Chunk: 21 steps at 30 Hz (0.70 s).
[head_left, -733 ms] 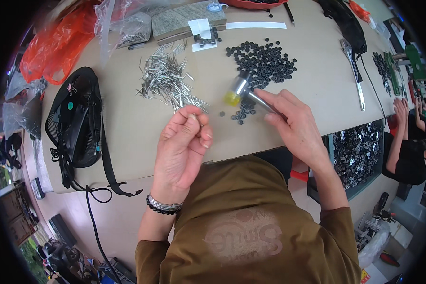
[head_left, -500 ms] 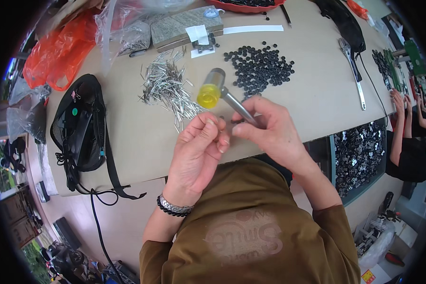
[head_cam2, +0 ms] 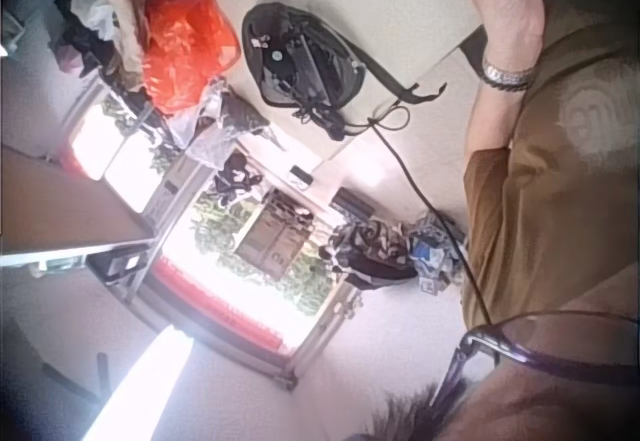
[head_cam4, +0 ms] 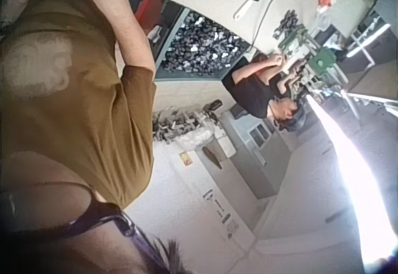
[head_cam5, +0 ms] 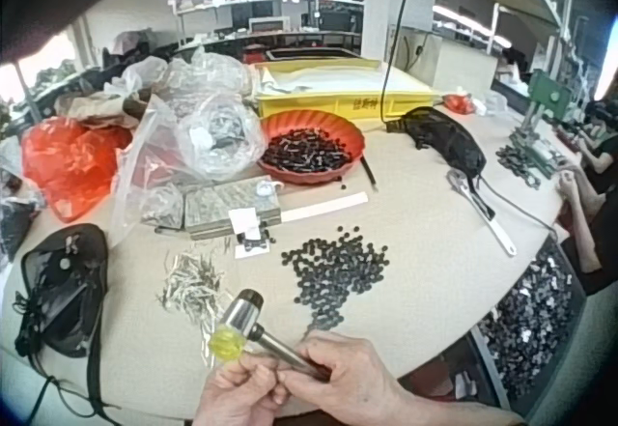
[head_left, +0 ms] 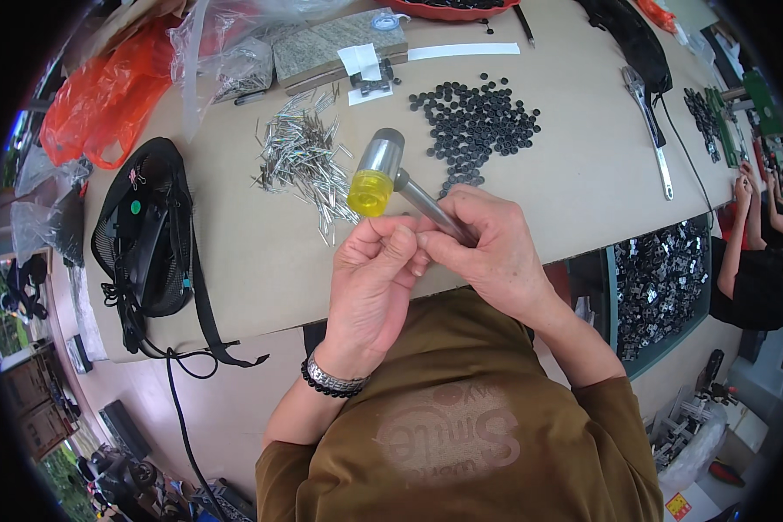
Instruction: The person assembles small circular components and silver pins by hand at a workstation, using a mallet to tap the pins into the components.
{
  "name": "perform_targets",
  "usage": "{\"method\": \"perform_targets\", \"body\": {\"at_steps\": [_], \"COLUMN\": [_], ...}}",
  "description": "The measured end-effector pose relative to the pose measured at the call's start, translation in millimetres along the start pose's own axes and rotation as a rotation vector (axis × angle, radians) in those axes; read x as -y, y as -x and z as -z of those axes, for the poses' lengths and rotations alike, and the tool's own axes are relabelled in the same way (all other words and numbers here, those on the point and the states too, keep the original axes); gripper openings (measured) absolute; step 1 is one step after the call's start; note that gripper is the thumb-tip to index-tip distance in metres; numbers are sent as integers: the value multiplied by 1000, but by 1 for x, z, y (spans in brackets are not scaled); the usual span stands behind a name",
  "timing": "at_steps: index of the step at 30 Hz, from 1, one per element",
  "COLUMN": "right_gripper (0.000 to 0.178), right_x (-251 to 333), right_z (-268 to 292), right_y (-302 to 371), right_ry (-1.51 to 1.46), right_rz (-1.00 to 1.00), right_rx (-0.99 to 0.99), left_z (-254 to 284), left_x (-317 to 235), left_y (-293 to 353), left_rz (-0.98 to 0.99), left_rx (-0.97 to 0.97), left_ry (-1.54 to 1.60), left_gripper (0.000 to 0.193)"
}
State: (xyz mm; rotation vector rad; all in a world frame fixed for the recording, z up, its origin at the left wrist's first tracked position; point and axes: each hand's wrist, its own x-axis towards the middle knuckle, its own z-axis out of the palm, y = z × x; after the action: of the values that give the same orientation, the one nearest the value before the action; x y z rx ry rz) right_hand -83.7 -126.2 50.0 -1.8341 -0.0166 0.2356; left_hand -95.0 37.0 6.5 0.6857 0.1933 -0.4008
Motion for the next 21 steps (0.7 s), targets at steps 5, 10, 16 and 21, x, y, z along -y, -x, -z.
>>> {"method": "perform_targets", "body": {"at_steps": [5, 10, 16, 21], "right_gripper": [18, 18, 19, 20], "right_x": [-2, -3, -4, -6], "right_z": [-1, -3, -2, -1], "right_y": [0, 0, 1, 2], "right_ry": [-41, -223, -88, 55], "right_rz": [31, -76, 12, 83], "right_rx": [47, 78, 50, 38], "left_z": [0, -1, -2, -6], "left_x": [-1, 2, 2, -1], "left_y": [2, 1, 1, 2], "left_rz": [20, 23, 11, -41], "left_rx": [19, 51, 9, -10], "left_ry": [48, 99, 60, -47], "left_gripper": [10, 10, 10, 12]}}
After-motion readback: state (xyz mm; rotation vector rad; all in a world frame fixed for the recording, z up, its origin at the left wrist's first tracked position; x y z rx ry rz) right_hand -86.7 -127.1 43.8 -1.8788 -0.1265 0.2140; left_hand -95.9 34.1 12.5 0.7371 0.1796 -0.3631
